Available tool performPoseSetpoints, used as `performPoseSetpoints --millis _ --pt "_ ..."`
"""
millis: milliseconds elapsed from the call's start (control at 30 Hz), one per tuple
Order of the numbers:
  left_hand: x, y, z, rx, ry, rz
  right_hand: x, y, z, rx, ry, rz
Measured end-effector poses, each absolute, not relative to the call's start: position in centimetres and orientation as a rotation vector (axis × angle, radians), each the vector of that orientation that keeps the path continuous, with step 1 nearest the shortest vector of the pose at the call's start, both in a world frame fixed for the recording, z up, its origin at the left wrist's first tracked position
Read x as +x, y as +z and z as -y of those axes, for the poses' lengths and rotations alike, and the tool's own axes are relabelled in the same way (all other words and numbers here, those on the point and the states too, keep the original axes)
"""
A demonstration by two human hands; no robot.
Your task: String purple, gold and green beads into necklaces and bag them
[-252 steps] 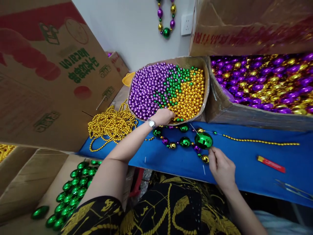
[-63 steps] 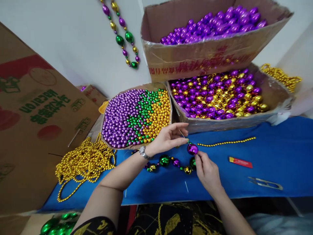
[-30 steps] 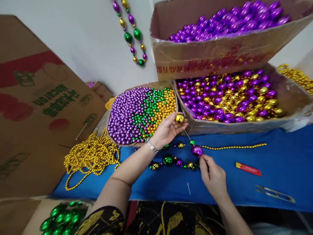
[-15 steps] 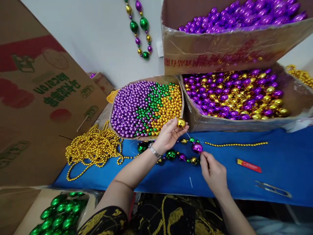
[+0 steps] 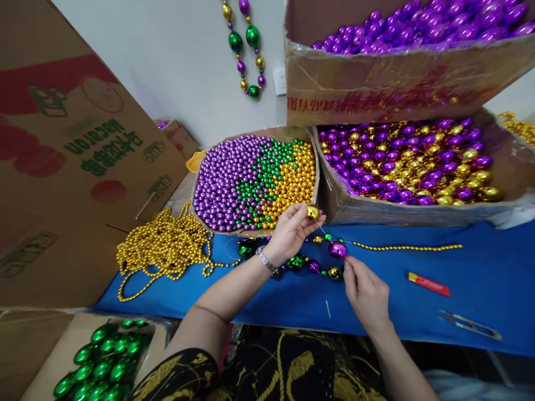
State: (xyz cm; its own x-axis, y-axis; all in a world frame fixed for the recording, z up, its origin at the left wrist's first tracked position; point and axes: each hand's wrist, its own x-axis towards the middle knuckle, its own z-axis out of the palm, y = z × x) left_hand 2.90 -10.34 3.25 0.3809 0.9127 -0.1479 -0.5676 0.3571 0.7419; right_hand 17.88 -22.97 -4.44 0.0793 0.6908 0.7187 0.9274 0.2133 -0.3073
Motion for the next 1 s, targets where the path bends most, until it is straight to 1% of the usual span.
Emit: performPoseSetpoints --millis 167,233,433,567,733,833,1000 --pt "3.1 2.2 11.5 0.749 1.032 -0.604 17.4 -4.4 23.0 -1.675 -0.062 1.598" --pt "3.1 1.9 11.7 0.752 1.046 -0.610 17.4 -4.5 23.1 -1.676 -0.006 1.609" --pt "2.7 1.8 11.9 0.746 1.072 -0.592 17.8 -4.8 23.3 -1.613 -0.217 1.589" --pt "2.6 1.6 12.1 0.782 1.126 -0.604 17.6 -4.5 23.4 -1.596 -0.191 1.577" --pt "2.5 1.0 12.8 0.877 1.100 -0.656 17.4 -4.5 23.4 -1.586 -0.157 1.570" --pt "2.4 1.0 13.2 0.989 1.088 -0.665 17.7 -5.0 23.2 -1.595 -0.020 1.578" --pt "2.2 2.0 13.3 1.179 1.041 -0.638 17.9 -6.6 22.8 -1.565 0.309 1.459"
